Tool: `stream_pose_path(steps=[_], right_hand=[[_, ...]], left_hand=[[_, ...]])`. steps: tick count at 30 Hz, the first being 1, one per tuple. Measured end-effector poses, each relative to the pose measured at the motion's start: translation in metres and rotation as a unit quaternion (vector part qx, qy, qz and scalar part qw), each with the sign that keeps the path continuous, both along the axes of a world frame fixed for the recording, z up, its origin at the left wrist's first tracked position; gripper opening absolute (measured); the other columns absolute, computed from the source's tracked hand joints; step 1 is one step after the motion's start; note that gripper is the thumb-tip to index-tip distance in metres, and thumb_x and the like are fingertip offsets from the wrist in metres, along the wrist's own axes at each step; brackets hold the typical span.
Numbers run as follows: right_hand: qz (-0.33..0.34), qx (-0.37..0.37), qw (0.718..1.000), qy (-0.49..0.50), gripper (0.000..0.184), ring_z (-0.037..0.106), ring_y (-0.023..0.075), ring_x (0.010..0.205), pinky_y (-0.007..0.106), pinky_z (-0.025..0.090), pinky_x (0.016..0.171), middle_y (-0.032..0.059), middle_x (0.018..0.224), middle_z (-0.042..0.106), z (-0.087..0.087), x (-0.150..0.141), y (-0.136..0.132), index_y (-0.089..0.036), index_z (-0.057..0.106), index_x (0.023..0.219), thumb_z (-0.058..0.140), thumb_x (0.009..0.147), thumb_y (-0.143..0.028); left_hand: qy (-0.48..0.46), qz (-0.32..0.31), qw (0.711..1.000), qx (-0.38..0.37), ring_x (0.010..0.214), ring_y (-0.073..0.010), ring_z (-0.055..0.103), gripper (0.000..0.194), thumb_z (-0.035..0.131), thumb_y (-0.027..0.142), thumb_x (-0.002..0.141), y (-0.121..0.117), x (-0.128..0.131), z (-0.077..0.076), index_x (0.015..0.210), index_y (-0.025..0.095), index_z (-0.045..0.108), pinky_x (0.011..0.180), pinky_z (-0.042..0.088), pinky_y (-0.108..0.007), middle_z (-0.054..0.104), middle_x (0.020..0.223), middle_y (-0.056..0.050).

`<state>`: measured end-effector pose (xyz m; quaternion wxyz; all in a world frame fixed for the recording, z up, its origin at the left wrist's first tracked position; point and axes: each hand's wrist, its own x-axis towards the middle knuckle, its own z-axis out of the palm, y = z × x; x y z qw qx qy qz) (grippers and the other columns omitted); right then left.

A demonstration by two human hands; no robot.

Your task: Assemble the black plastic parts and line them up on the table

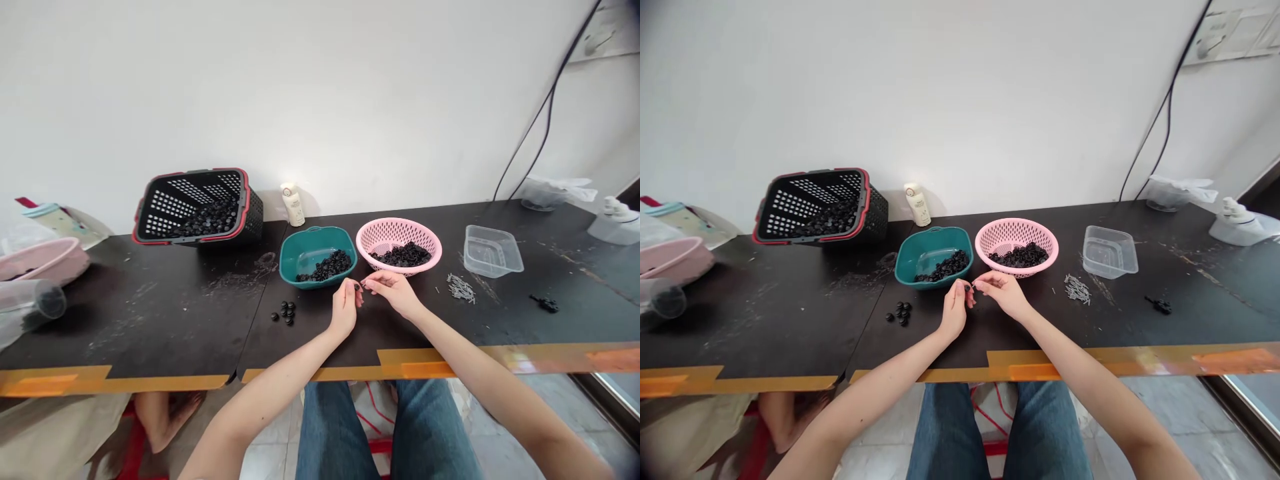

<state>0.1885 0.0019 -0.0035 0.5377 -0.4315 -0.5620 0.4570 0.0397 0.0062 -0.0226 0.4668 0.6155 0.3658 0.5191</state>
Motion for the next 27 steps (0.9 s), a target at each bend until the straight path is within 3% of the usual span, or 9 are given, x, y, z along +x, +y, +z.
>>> stream_pose_path(steps=[8,12,16,21,27], right_hand=[[-0.032,0.092,0.993,-0.067,0.018,0.062,0.0171,0.07,0.031,0.052,0.067,0.003,0.076,0.068,0.006,-0.006,-0.01,-0.02,0.067,0.083,0.064,0.08,-0.037],[-0.076,0.186,0.966,-0.164,0.013,0.063,0.0186,0.077,0.032,0.052,0.071,0.0047,0.084,0.069,0.008,-0.005,-0.014,-0.022,0.068,0.086,0.059,0.084,-0.032],[-0.075,0.26,0.932,-0.24,0.011,0.063,0.0187,0.083,0.034,0.051,0.08,0.0051,0.088,0.068,0.007,-0.005,-0.016,-0.023,0.067,0.089,0.056,0.087,-0.026],[-0.068,0.26,0.93,-0.249,0.012,0.062,0.0184,0.084,0.034,0.051,0.08,0.0051,0.088,0.067,0.006,-0.003,-0.014,-0.022,0.066,0.089,0.055,0.088,-0.025],[-0.066,0.228,0.943,-0.232,0.013,0.062,0.0177,0.08,0.032,0.052,0.072,0.0059,0.09,0.067,0.002,0.0,-0.012,-0.021,0.067,0.091,0.056,0.086,-0.025]], left_hand=[[-0.011,-0.018,1.0,-0.001,0.053,-0.0088,0.043,0.043,0.033,0.052,0.093,-0.002,0.004,-0.001,0.076,0.017,0.05,0.054,0.038,-0.022,0.046,0.06,0.003],[-0.009,-0.015,1.0,-0.001,0.053,-0.0086,0.043,0.043,0.034,0.053,0.093,-0.001,0.004,-0.002,0.075,0.017,0.049,0.055,0.038,-0.022,0.046,0.059,0.004],[-0.004,-0.017,1.0,0.004,0.054,-0.0087,0.044,0.041,0.035,0.051,0.093,-0.001,0.003,-0.002,0.075,0.017,0.049,0.056,0.038,-0.022,0.046,0.059,0.004],[-0.026,-0.028,0.999,-0.016,0.053,-0.0078,0.043,0.038,0.039,0.05,0.092,0.002,0.002,-0.004,0.076,0.017,0.05,0.055,0.04,-0.021,0.045,0.06,0.004],[-0.103,-0.096,0.987,-0.075,0.053,-0.0062,0.046,0.032,0.052,0.046,0.087,0.009,0.004,-0.006,0.079,0.015,0.054,0.059,0.046,-0.021,0.048,0.062,0.004]])
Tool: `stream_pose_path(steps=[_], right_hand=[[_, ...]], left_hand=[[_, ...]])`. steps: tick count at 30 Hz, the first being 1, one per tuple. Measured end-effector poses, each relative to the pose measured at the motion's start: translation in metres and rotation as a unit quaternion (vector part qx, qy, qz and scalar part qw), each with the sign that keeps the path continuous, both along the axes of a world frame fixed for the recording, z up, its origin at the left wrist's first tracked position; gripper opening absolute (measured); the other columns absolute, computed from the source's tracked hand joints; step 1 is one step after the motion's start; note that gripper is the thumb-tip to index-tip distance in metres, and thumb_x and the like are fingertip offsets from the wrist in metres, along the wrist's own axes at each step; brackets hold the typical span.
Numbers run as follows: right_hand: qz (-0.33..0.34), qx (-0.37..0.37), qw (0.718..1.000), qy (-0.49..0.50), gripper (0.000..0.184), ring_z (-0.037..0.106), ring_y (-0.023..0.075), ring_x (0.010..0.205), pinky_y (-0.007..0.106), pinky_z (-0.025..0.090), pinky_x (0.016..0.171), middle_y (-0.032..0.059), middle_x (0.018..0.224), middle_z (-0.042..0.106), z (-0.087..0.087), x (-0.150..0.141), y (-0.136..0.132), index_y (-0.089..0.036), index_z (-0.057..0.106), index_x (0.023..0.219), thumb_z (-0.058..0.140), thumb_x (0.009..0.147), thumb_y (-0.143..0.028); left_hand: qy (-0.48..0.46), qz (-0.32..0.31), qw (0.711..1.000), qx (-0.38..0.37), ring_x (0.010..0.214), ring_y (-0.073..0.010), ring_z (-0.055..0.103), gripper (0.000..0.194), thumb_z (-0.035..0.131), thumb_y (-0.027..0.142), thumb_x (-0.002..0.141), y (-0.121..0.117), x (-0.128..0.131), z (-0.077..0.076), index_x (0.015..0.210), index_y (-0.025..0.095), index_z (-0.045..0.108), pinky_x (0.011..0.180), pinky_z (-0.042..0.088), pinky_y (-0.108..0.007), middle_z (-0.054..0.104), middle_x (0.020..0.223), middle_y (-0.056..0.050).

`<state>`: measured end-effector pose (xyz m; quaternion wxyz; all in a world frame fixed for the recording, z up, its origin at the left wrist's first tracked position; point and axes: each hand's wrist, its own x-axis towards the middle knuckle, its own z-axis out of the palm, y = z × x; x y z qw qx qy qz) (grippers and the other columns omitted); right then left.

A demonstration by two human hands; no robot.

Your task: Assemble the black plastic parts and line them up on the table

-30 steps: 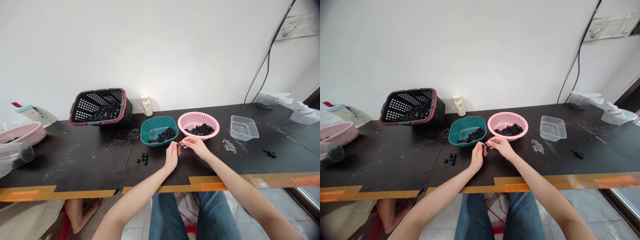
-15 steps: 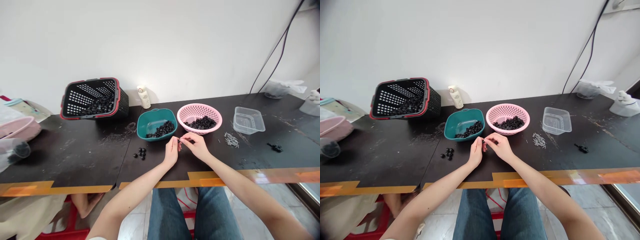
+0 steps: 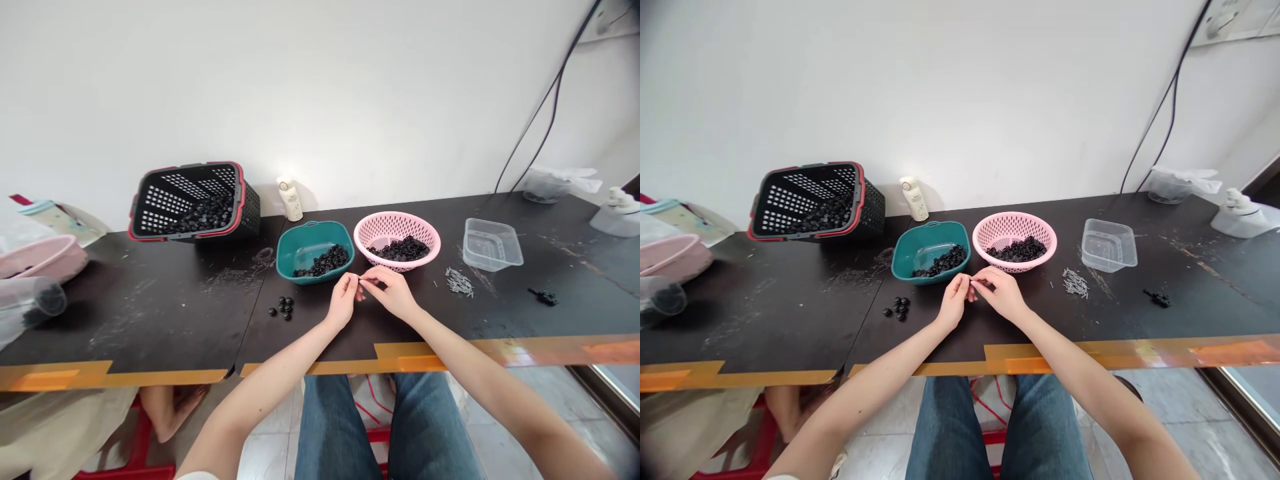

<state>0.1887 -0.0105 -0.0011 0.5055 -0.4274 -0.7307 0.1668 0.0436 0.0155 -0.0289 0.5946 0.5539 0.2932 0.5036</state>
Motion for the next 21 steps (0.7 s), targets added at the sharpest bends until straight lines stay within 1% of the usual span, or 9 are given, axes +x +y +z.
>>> stream_pose_path(steps=[4,6,8,10,12,14,16,18,21], right_hand=[[0.015,-0.057,0.998,0.01,0.024,0.063,0.0168,0.075,0.031,0.053,0.069,0.0065,0.096,0.068,0.014,0.015,0.005,-0.021,0.066,0.103,0.061,0.082,-0.031],[-0.01,-0.066,0.998,0.017,0.029,0.064,0.0177,0.076,0.031,0.053,0.07,0.007,0.096,0.069,0.026,0.03,0.015,-0.02,0.066,0.105,0.062,0.081,-0.036],[-0.059,-0.068,0.996,0.014,0.027,0.065,0.0194,0.081,0.032,0.052,0.074,0.0072,0.095,0.07,0.037,0.049,0.034,-0.019,0.068,0.099,0.06,0.081,-0.039],[-0.105,-0.099,0.99,-0.002,0.028,0.065,0.0202,0.081,0.033,0.051,0.076,0.0075,0.091,0.071,0.044,0.066,0.06,-0.018,0.068,0.095,0.056,0.083,-0.039],[-0.13,-0.158,0.976,-0.072,0.027,0.065,0.0207,0.083,0.033,0.05,0.078,0.0082,0.093,0.071,0.046,0.076,0.088,-0.017,0.068,0.096,0.055,0.082,-0.036],[-0.097,-0.228,0.954,-0.166,0.023,0.065,0.0205,0.085,0.031,0.049,0.08,0.0079,0.096,0.071,0.042,0.077,0.111,-0.017,0.07,0.094,0.056,0.08,-0.03],[-0.051,-0.27,0.938,-0.212,0.017,0.065,0.0193,0.081,0.028,0.049,0.077,0.0057,0.089,0.073,0.037,0.072,0.127,-0.018,0.072,0.086,0.06,0.076,-0.025],[-0.02,-0.292,0.929,-0.228,0.011,0.065,0.0182,0.073,0.025,0.049,0.071,0.0033,0.077,0.073,0.033,0.064,0.136,-0.019,0.073,0.076,0.064,0.071,-0.022],[-0.006,-0.316,0.917,-0.244,0.006,0.063,0.017,0.061,0.024,0.048,0.064,0.0015,0.061,0.069,0.028,0.056,0.143,-0.019,0.071,0.065,0.066,0.067,-0.022]], left_hand=[[-0.095,-0.08,0.983,-0.133,0.055,-0.0031,0.047,0.027,0.065,0.039,0.081,0.006,-0.002,0.003,0.086,0.013,0.059,0.067,0.051,-0.022,0.056,0.072,0.002],[-0.129,-0.118,0.966,-0.19,0.056,-0.0021,0.049,0.026,0.069,0.034,0.078,0.008,-0.004,0.005,0.091,0.013,0.061,0.071,0.052,-0.022,0.059,0.078,0.001],[-0.149,-0.147,0.952,-0.225,0.059,-0.0022,0.053,0.026,0.071,0.03,0.076,0.009,-0.007,0.007,0.095,0.014,0.061,0.075,0.052,-0.023,0.062,0.083,0.0],[-0.159,-0.166,0.942,-0.246,0.061,-0.0027,0.055,0.027,0.073,0.026,0.075,0.01,-0.008,0.007,0.097,0.014,0.061,0.077,0.053,-0.024,0.064,0.087,-0.002],[-0.166,-0.174,0.936,-0.256,0.062,-0.0032,0.057,0.025,0.073,0.023,0.075,0.011,-0.009,0.006,0.096,0.014,0.062,0.08,0.053,-0.026,0.065,0.089,-0.002],[-0.17,-0.179,0.934,-0.259,0.064,-0.0038,0.058,0.022,0.073,0.019,0.075,0.012,-0.011,0.005,0.093,0.013,0.062,0.082,0.052,-0.027,0.066,0.09,-0.003],[-0.173,-0.182,0.933,-0.26,0.065,-0.0046,0.06,0.02,0.072,0.016,0.074,0.013,-0.012,0.003,0.091,0.013,0.061,0.085,0.051,-0.029,0.066,0.092,-0.003],[-0.176,-0.182,0.932,-0.258,0.067,-0.0053,0.061,0.02,0.072,0.014,0.074,0.014,-0.012,0.002,0.091,0.013,0.061,0.087,0.05,-0.03,0.067,0.094,-0.004],[-0.177,-0.181,0.931,-0.262,0.068,-0.0061,0.062,0.02,0.072,0.016,0.074,0.015,-0.013,0.001,0.092,0.013,0.061,0.087,0.05,-0.031,0.067,0.095,-0.004]])
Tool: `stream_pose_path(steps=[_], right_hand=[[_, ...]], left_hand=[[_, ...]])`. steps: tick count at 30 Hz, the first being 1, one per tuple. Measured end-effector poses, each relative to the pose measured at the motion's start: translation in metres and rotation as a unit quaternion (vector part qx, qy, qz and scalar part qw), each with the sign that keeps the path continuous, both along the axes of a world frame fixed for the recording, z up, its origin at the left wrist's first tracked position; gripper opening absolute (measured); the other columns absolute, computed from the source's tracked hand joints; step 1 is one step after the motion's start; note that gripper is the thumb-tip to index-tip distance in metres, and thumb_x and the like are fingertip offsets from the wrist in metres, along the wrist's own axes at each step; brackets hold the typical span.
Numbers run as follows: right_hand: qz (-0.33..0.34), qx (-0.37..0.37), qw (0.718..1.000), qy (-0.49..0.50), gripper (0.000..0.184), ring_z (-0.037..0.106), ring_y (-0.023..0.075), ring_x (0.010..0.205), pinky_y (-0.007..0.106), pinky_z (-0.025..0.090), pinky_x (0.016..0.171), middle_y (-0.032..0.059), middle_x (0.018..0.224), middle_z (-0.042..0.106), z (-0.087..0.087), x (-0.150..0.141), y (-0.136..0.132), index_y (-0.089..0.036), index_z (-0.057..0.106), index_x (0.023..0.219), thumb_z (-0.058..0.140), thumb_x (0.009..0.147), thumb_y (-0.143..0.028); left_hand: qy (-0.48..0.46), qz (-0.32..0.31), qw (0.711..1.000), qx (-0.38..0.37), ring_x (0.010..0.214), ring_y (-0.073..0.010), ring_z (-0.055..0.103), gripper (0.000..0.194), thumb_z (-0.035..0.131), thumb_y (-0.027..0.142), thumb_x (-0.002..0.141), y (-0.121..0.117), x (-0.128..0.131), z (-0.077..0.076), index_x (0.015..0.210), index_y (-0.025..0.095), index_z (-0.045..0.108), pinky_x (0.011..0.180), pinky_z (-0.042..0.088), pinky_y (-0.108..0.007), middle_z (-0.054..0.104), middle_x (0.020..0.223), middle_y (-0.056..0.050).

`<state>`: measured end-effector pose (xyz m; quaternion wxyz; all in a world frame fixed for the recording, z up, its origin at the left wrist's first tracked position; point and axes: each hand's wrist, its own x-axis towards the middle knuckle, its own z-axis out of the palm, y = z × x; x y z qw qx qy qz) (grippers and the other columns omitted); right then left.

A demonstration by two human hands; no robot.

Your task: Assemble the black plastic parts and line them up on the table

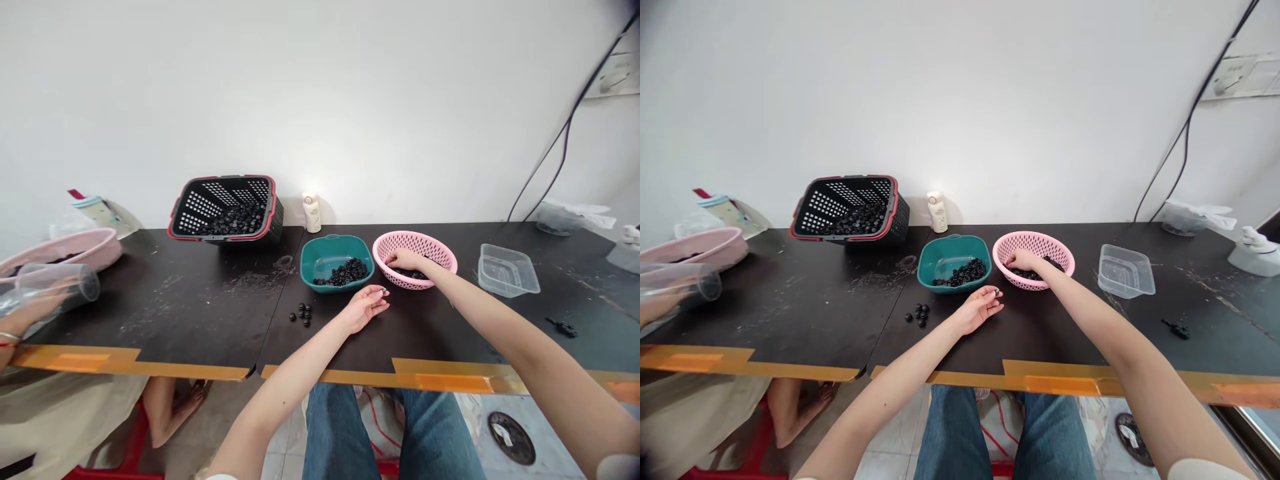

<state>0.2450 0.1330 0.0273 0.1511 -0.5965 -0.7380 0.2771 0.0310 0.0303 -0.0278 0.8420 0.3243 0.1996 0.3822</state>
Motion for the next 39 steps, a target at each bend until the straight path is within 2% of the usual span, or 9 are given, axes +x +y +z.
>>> stream_pose_path(steps=[3,6,13,20,27,33,36,39], right_hand=[[0.005,-0.018,1.0,-0.002,0.006,0.058,0.0145,0.052,0.024,0.047,0.059,0.0006,0.053,0.064,-0.001,-0.001,0.005,-0.017,0.07,0.06,0.067,0.064,-0.021],[0.009,-0.017,1.0,0.01,0.005,0.057,0.0134,0.051,0.024,0.046,0.058,0.0014,0.057,0.066,-0.001,0.002,0.006,-0.017,0.07,0.061,0.066,0.063,-0.018],[-0.002,0.028,0.998,0.049,0.011,0.064,0.0179,0.068,0.027,0.05,0.067,0.0039,0.075,0.072,0.003,0.013,-0.004,-0.02,0.073,0.072,0.065,0.064,-0.018],[-0.031,0.031,0.996,0.077,0.009,0.061,0.0173,0.058,0.029,0.05,0.063,0.0031,0.06,0.068,0.002,0.004,-0.003,-0.02,0.073,0.071,0.07,0.064,-0.025],[-0.045,0.002,0.991,0.122,0.016,0.059,0.0172,0.051,0.031,0.05,0.058,0.0017,0.051,0.064,0.016,-0.014,-0.004,-0.019,0.074,0.074,0.074,0.063,-0.031],[-0.07,0.005,0.983,0.167,0.016,0.062,0.0191,0.056,0.032,0.053,0.06,0.0043,0.058,0.067,0.029,-0.002,-0.014,-0.017,0.074,0.075,0.073,0.065,-0.029],[-0.057,0.009,0.97,0.237,0.02,0.065,0.0177,0.068,0.03,0.054,0.068,0.0059,0.074,0.072,0.035,0.004,-0.031,-0.017,0.074,0.087,0.067,0.073,-0.029],[-0.021,-0.024,0.925,0.378,0.026,0.066,0.0151,0.08,0.029,0.054,0.08,0.0054,0.092,0.072,0.035,0.0,-0.062,-0.019,0.072,0.097,0.069,0.073,-0.028]], left_hand=[[0.007,-0.007,1.0,-0.004,0.067,-0.0066,0.062,0.019,0.072,0.02,0.076,0.002,0.0,0.0,0.091,0.013,0.062,0.086,0.05,-0.031,0.068,0.091,-0.004],[0.012,-0.012,1.0,-0.007,0.064,-0.0065,0.062,0.02,0.071,0.025,0.078,0.003,0.0,-0.001,0.09,0.012,0.062,0.084,0.051,-0.03,0.068,0.087,-0.004],[0.012,-0.025,1.0,0.003,0.065,-0.0067,0.061,0.024,0.074,0.028,0.074,0.003,0.002,-0.003,0.089,0.013,0.063,0.084,0.051,-0.031,0.068,0.087,-0.005],[0.023,-0.025,0.999,0.015,0.067,-0.0064,0.061,0.023,0.074,0.026,0.074,0.003,0.001,-0.004,0.089,0.012,0.063,0.087,0.049,-0.031,0.068,0.086,-0.004],[0.03,-0.028,0.999,0.0,0.066,-0.0062,0.061,0.022,0.075,0.024,0.073,0.005,0.002,-0.003,0.088,0.012,0.064,0.089,0.048,-0.031,0.068,0.084,-0.003],[0.034,-0.029,0.999,0.006,0.066,-0.0063,0.06,0.023,0.075,0.026,0.072,0.004,0.002,-0.001,0.087,0.012,0.064,0.088,0.047,-0.031,0.067,0.084,-0.003],[0.029,-0.027,0.999,0.01,0.063,-0.0052,0.057,0.024,0.076,0.027,0.072,0.002,0.002,0.0,0.086,0.012,0.064,0.083,0.048,-0.028,0.066,0.082,-0.002],[0.004,-0.05,0.999,0.004,0.059,-0.0039,0.053,0.024,0.076,0.027,0.072,-0.001,0.001,0.002,0.087,0.013,0.064,0.075,0.049,-0.025,0.065,0.083,-0.002]])
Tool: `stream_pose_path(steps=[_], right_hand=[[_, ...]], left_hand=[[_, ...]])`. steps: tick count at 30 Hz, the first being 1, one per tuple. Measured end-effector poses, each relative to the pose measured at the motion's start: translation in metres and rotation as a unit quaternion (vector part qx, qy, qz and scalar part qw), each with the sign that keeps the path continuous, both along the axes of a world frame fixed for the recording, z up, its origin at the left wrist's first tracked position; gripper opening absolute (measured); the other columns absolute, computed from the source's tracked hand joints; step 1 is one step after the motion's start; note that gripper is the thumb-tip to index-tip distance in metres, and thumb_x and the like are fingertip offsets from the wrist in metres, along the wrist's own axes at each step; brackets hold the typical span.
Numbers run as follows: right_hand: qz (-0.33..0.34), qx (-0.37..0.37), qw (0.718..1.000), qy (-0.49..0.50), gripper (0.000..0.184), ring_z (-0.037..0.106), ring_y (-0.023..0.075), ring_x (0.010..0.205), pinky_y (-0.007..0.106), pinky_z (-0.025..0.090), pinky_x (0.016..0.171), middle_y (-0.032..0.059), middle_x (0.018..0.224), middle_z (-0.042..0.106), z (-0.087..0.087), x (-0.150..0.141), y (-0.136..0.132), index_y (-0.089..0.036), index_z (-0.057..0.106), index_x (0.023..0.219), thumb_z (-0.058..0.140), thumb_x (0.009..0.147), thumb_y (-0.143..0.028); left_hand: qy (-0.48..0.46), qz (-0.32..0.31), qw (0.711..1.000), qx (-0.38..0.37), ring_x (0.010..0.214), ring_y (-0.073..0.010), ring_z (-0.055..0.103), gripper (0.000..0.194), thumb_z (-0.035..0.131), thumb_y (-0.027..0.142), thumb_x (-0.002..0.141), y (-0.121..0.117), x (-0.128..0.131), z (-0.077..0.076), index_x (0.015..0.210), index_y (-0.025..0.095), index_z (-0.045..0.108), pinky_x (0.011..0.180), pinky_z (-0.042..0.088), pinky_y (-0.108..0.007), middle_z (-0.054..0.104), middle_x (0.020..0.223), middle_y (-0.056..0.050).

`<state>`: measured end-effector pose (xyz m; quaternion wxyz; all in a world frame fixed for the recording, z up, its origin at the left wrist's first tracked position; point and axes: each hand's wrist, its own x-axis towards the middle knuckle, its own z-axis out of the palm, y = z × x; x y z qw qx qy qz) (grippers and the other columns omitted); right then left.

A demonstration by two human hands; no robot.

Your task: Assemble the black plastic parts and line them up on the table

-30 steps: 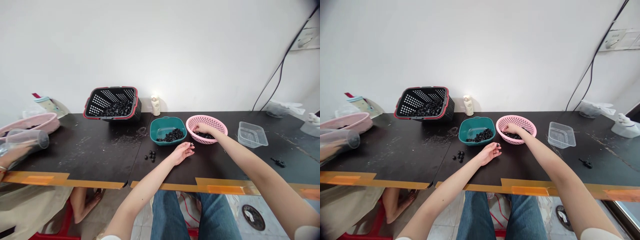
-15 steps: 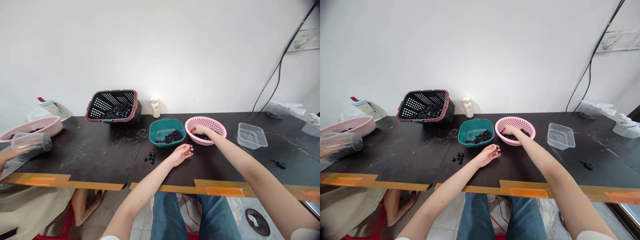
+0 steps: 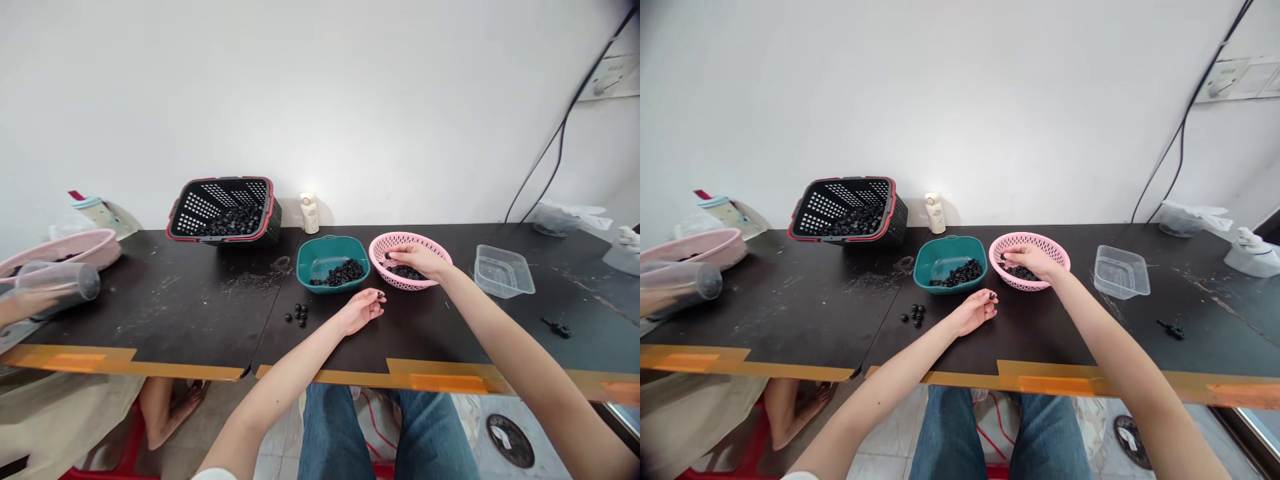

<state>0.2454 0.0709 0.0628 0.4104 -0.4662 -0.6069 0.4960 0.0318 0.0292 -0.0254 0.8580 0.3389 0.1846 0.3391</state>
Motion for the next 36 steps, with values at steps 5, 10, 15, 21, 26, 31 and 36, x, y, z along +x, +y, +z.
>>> stream_pose_path(steps=[5,10,15,21,26,31,36], right_hand=[[0.055,-0.099,0.989,0.092,0.028,0.066,0.0125,0.077,0.029,0.053,0.083,0.0047,0.087,0.071,-0.02,-0.025,-0.05,-0.017,0.071,0.098,0.073,0.071,-0.028],[0.076,-0.129,0.978,0.148,0.03,0.064,0.0125,0.075,0.03,0.053,0.08,0.004,0.083,0.069,-0.045,-0.036,-0.058,-0.015,0.069,0.096,0.073,0.072,-0.032],[0.059,-0.109,0.978,0.166,0.024,0.065,0.0132,0.078,0.03,0.052,0.08,0.0021,0.081,0.068,-0.055,-0.033,-0.057,-0.016,0.067,0.086,0.075,0.07,-0.031],[-0.027,-0.122,0.962,0.243,0.028,0.067,0.0136,0.078,0.029,0.054,0.077,0.0037,0.084,0.071,-0.064,-0.042,-0.06,-0.019,0.07,0.099,0.072,0.073,-0.03],[-0.109,-0.191,0.929,0.297,0.012,0.069,0.0148,0.081,0.025,0.057,0.074,0.0043,0.085,0.073,-0.071,-0.049,-0.062,-0.02,0.072,0.086,0.071,0.075,-0.025],[-0.143,-0.227,0.905,0.331,0.002,0.069,0.0148,0.085,0.025,0.058,0.081,0.0031,0.085,0.073,-0.072,-0.052,-0.064,-0.021,0.07,0.078,0.069,0.077,-0.022],[-0.151,-0.234,0.9,0.335,0.002,0.069,0.013,0.079,0.022,0.058,0.078,0.003,0.081,0.073,-0.068,-0.055,-0.067,-0.019,0.069,0.078,0.068,0.079,-0.021]], left_hand=[[-0.028,-0.042,0.999,-0.006,0.065,-0.0068,0.056,0.026,0.077,0.028,0.07,-0.004,-0.002,0.003,0.086,0.012,0.064,0.073,0.049,-0.026,0.064,0.085,-0.003],[-0.003,-0.04,0.999,-0.009,0.066,-0.0078,0.057,0.027,0.078,0.028,0.069,-0.002,-0.006,0.004,0.085,0.011,0.065,0.07,0.047,-0.024,0.063,0.081,-0.004],[0.002,-0.025,1.0,-0.008,0.067,-0.0076,0.057,0.026,0.077,0.03,0.069,-0.001,-0.004,0.006,0.081,0.012,0.063,0.072,0.048,-0.024,0.062,0.079,-0.003],[0.045,0.096,0.993,0.044,0.056,-0.0029,0.051,0.028,0.077,0.032,0.069,-0.005,0.004,0.006,0.085,0.013,0.064,0.065,0.049,-0.021,0.062,0.077,0.0],[0.142,0.243,0.943,0.178,0.06,-0.0067,0.054,0.027,0.073,0.035,0.072,-0.011,0.008,0.006,0.087,0.014,0.065,0.062,0.051,-0.023,0.063,0.08,-0.002],[0.259,0.318,0.853,0.323,0.062,-0.0082,0.054,0.021,0.069,0.032,0.076,-0.018,0.009,0.006,0.091,0.017,0.066,0.057,0.046,-0.02,0.063,0.081,-0.002],[0.324,0.342,0.787,0.398,0.063,-0.0088,0.055,0.019,0.067,0.031,0.076,-0.024,0.009,0.012,0.091,0.019,0.066,0.055,0.045,-0.019,0.064,0.085,-0.003]])
